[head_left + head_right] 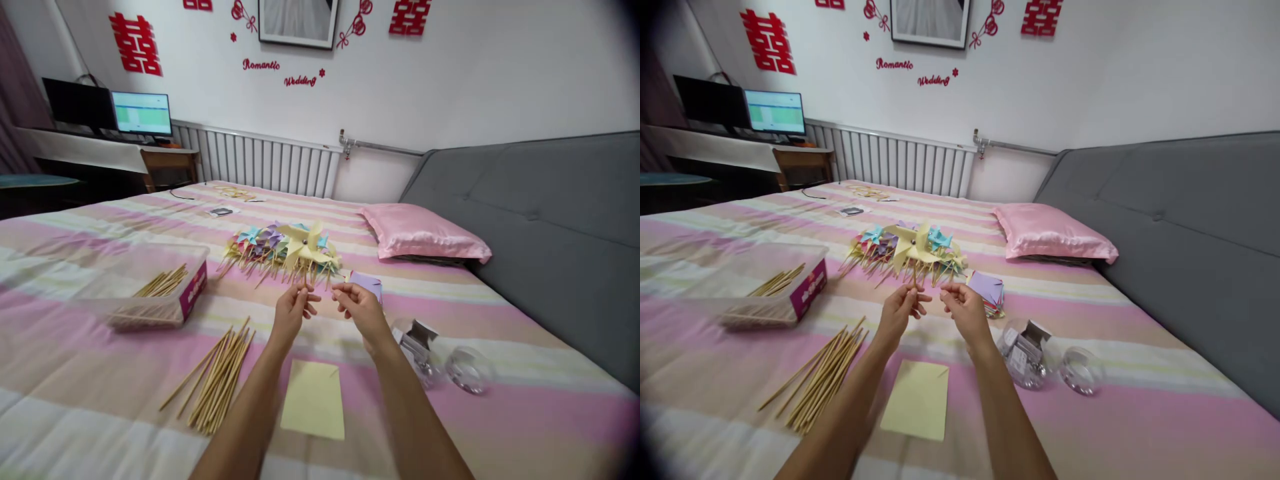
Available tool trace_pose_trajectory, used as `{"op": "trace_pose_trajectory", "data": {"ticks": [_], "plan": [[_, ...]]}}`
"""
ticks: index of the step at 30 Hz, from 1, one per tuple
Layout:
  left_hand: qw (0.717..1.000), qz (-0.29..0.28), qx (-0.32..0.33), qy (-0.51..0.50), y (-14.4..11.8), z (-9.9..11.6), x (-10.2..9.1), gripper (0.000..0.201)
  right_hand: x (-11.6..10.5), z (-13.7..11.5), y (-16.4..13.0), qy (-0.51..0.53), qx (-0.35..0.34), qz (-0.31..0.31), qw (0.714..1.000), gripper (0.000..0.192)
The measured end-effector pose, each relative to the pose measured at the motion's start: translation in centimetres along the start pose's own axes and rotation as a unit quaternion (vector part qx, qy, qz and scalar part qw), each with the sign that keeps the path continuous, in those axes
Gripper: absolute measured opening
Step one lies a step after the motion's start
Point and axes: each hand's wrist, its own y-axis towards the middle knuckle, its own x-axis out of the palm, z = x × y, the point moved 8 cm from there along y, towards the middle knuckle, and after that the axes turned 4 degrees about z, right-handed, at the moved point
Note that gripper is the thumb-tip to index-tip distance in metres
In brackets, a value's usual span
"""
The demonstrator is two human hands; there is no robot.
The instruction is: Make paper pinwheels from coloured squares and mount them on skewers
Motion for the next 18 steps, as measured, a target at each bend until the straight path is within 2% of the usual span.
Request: {"op": "trace_pose_trajectory", "data": {"ticks": [3,5,7,11,14,18], "plan": [[0.999,-0.016,-0.040,0.018,0.1,-2.9,-0.7,0.034,0.5,1.6,1.2,0.033,-0.003,0.018,0.999,0.030],[0.997,-0.038,-0.058,0.030,-0.3,-4.0,-0.8,0.033,0.5,2.7,1.6,0.049,0.008,0.028,0.998,0.030],[0.996,-0.050,-0.070,0.026,-0.7,-4.2,-0.6,0.034,0.0,3.3,1.9,0.066,0.023,0.042,0.997,0.032],[0.994,-0.036,-0.097,0.031,-0.9,-3.8,-0.3,0.035,-0.9,3.2,2.2,0.091,0.052,0.064,0.992,0.040],[0.994,-0.037,-0.103,0.030,-1.0,-3.7,-0.1,0.036,-0.6,3.0,2.1,0.116,0.072,0.058,0.989,0.046],[0.993,-0.055,-0.098,0.035,-1.2,-4.1,0.1,0.034,-0.4,3.4,1.8,0.168,0.095,0.071,0.979,0.043]]}}
